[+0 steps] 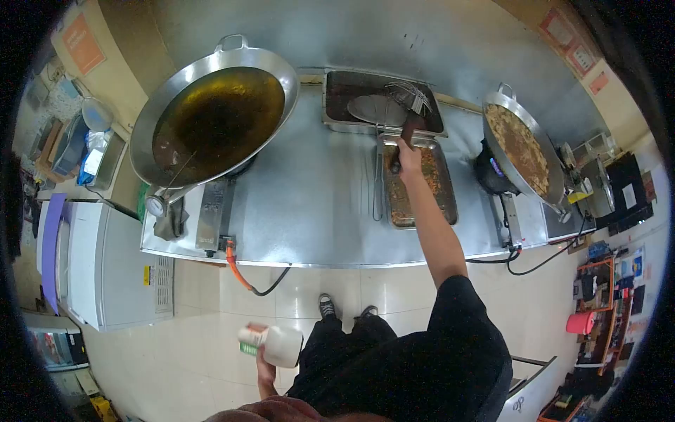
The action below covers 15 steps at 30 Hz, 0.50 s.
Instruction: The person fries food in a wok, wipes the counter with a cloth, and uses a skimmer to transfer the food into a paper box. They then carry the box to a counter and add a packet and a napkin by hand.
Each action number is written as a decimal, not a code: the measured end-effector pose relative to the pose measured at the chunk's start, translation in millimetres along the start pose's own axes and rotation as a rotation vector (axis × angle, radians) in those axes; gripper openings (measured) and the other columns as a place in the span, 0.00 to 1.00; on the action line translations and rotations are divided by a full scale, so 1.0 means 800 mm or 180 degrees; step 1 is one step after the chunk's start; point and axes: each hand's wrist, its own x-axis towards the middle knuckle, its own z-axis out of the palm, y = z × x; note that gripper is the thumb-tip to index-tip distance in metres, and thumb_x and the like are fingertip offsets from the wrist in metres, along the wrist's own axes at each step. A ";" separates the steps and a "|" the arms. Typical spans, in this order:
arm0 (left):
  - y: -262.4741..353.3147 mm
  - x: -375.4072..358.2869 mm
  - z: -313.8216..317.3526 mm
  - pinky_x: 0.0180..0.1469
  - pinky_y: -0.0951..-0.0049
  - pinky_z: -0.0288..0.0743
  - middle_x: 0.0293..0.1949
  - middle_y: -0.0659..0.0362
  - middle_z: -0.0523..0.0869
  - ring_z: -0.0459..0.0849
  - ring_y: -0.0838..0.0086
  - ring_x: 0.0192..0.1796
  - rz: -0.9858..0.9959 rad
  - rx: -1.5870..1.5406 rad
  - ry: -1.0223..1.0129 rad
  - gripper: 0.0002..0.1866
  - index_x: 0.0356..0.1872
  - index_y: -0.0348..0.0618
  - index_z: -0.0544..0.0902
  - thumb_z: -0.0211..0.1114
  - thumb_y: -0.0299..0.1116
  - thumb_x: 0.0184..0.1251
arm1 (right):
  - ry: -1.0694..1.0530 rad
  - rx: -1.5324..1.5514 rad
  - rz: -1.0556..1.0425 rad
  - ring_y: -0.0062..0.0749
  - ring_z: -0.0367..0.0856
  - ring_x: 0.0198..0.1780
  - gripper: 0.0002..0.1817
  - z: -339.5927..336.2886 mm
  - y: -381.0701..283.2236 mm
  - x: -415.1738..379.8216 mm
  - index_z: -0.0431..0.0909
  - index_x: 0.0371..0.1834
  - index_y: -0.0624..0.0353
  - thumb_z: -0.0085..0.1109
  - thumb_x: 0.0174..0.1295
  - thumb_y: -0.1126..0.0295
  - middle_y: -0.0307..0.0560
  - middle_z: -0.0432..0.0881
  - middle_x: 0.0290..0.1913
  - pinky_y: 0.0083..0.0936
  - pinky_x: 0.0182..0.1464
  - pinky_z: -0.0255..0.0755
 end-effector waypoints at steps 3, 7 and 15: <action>0.056 0.071 0.118 0.67 0.63 0.61 0.62 0.49 0.73 0.70 0.63 0.64 -0.0114 -0.0138 -0.0974 0.30 0.66 0.33 0.64 0.44 0.48 0.73 | -0.0283 -0.0573 -0.0234 0.22 0.74 0.27 0.15 -0.071 0.011 0.022 0.78 0.42 0.62 0.63 0.58 0.62 0.37 0.77 0.29 0.24 0.29 0.67; 0.079 0.208 0.313 0.59 0.63 0.72 0.55 0.52 0.79 0.80 0.64 0.55 -0.0572 -0.0493 -0.1962 0.28 0.63 0.39 0.68 0.50 0.47 0.70 | -0.0158 -0.0945 -0.0283 0.20 0.72 0.26 0.14 -0.127 0.051 0.033 0.78 0.40 0.61 0.63 0.59 0.62 0.35 0.76 0.27 0.23 0.27 0.65; 0.031 0.363 0.551 0.59 0.59 0.69 0.57 0.59 0.78 0.75 0.66 0.60 -0.1095 -0.0990 -0.2522 0.26 0.61 0.50 0.70 0.47 0.53 0.68 | -0.0285 -0.0918 -0.0491 0.18 0.69 0.30 0.16 -0.155 0.048 -0.005 0.78 0.36 0.61 0.64 0.59 0.58 0.34 0.76 0.29 0.20 0.35 0.64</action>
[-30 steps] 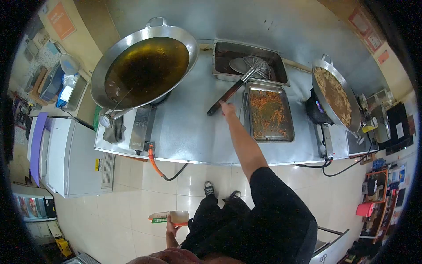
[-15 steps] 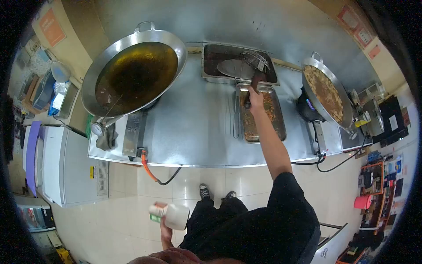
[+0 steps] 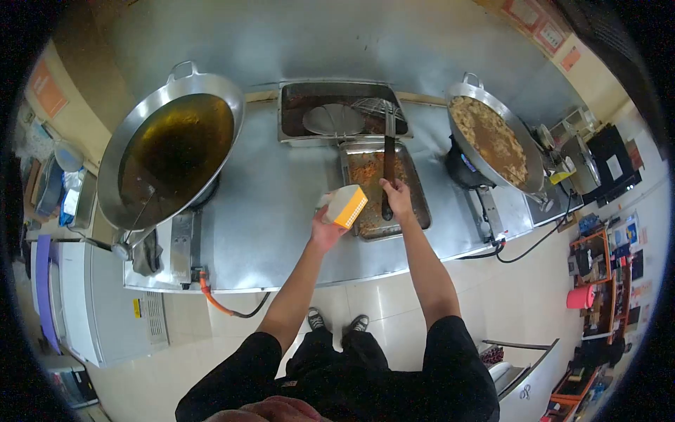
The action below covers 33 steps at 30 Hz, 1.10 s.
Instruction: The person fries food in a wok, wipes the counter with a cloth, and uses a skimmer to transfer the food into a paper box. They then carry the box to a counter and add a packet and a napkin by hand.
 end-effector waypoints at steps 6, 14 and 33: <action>0.005 0.026 0.010 0.63 0.56 0.61 0.58 0.58 0.77 0.71 0.66 0.64 -0.0217 0.1142 0.0498 0.30 0.64 0.52 0.68 0.47 0.56 0.66 | -0.0023 -0.0110 0.0041 0.18 0.70 0.30 0.16 -0.019 0.000 0.006 0.78 0.35 0.62 0.64 0.59 0.58 0.34 0.77 0.29 0.20 0.35 0.64; 0.005 0.050 0.024 0.66 0.51 0.50 0.62 0.60 0.74 0.68 0.69 0.66 -0.0695 0.1242 0.0990 0.31 0.65 0.54 0.66 0.46 0.58 0.66 | -0.0051 -0.0009 -0.0001 0.20 0.73 0.34 0.17 -0.022 -0.004 0.010 0.78 0.39 0.64 0.62 0.60 0.59 0.37 0.78 0.32 0.21 0.38 0.67; -0.052 0.148 0.011 0.65 0.50 0.47 0.61 0.64 0.74 0.67 0.67 0.64 -0.0005 0.0841 0.0756 0.28 0.62 0.58 0.71 0.44 0.58 0.64 | -0.0218 0.0309 0.0390 0.23 0.78 0.32 0.16 -0.043 -0.062 -0.012 0.77 0.43 0.64 0.60 0.62 0.61 0.41 0.82 0.35 0.23 0.35 0.72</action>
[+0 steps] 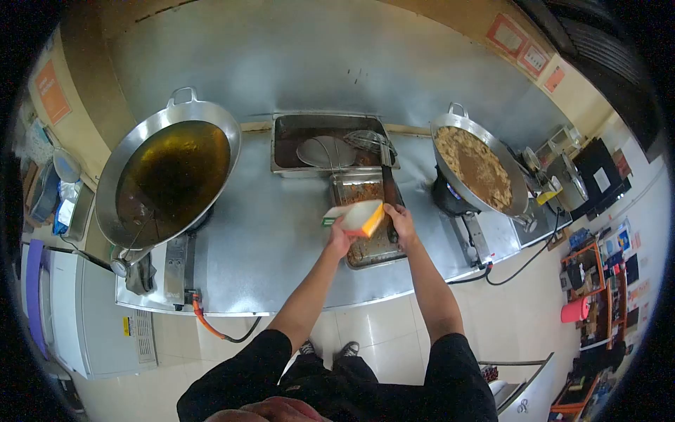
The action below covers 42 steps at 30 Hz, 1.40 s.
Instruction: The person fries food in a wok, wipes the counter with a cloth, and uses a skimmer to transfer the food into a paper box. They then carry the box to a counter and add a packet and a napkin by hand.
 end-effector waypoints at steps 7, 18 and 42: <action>0.011 0.021 0.036 0.69 0.49 0.39 0.66 0.58 0.68 0.62 0.65 0.67 -0.0012 0.0233 0.0484 0.38 0.67 0.49 0.64 0.53 0.60 0.58 | -0.0052 -0.0094 0.0035 0.17 0.73 0.24 0.14 -0.005 -0.033 -0.017 0.80 0.39 0.60 0.62 0.62 0.60 0.34 0.78 0.27 0.17 0.27 0.65; 0.073 -0.001 0.041 0.62 0.50 0.58 0.61 0.58 0.72 0.69 0.63 0.62 0.0087 0.0584 0.0127 0.35 0.65 0.52 0.65 0.51 0.61 0.62 | -0.0056 -0.0211 -0.0034 0.21 0.79 0.37 0.16 -0.038 -0.024 -0.010 0.79 0.43 0.64 0.63 0.61 0.61 0.39 0.83 0.37 0.19 0.40 0.71; 0.289 -0.056 0.088 0.58 0.63 0.59 0.56 0.66 0.77 0.73 0.74 0.57 0.1005 0.0945 0.0643 0.23 0.57 0.56 0.73 0.51 0.54 0.65 | 0.0642 -0.0579 -0.0714 0.28 0.78 0.31 0.18 0.073 0.103 -0.040 0.76 0.35 0.66 0.64 0.57 0.59 0.48 0.81 0.29 0.27 0.37 0.70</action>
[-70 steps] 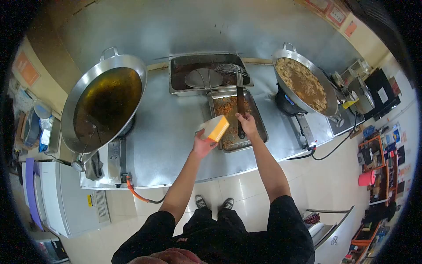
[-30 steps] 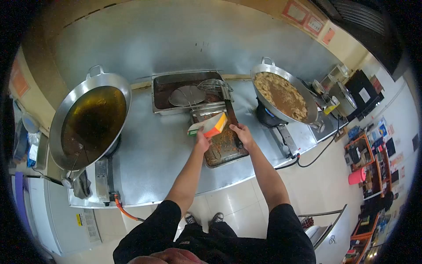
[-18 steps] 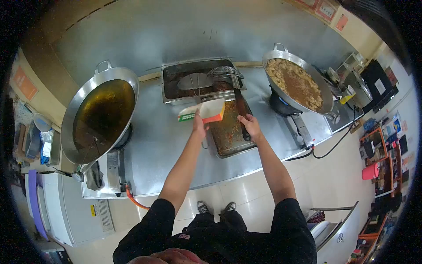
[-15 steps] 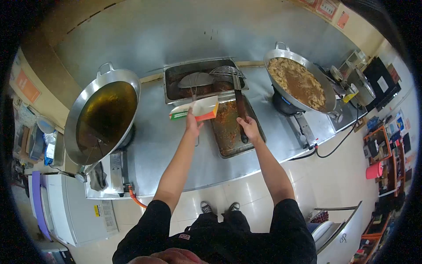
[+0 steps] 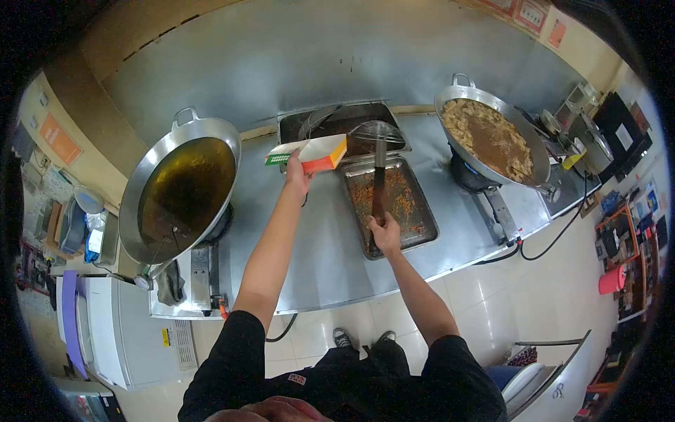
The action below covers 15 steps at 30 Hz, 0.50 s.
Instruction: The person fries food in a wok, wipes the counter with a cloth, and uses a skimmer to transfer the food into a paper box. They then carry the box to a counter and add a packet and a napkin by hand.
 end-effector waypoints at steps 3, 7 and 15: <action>0.006 -0.006 0.006 0.65 0.56 0.48 0.61 0.66 0.73 0.67 0.72 0.64 -0.0156 0.0016 0.0118 0.26 0.59 0.58 0.71 0.49 0.56 0.64 | 0.0101 -0.0804 -0.0020 0.38 0.82 0.34 0.21 0.033 -0.005 0.004 0.77 0.40 0.65 0.65 0.55 0.56 0.55 0.83 0.31 0.32 0.40 0.72; 0.000 -0.016 0.001 0.66 0.55 0.47 0.62 0.67 0.73 0.66 0.71 0.65 -0.0181 0.0125 0.0108 0.27 0.60 0.58 0.70 0.50 0.58 0.63 | 0.0147 -0.1178 -0.0389 0.50 0.82 0.32 0.22 0.088 0.002 -0.004 0.76 0.35 0.65 0.65 0.55 0.54 0.56 0.83 0.28 0.38 0.36 0.74; -0.024 -0.041 -0.003 0.59 0.59 0.53 0.53 0.66 0.79 0.71 0.73 0.55 -0.0447 -0.0003 -0.0215 0.24 0.54 0.54 0.75 0.49 0.56 0.65 | -0.0637 0.0925 0.0442 0.45 0.80 0.45 0.20 0.140 0.018 -0.012 0.72 0.50 0.60 0.51 0.66 0.54 0.54 0.80 0.42 0.35 0.53 0.72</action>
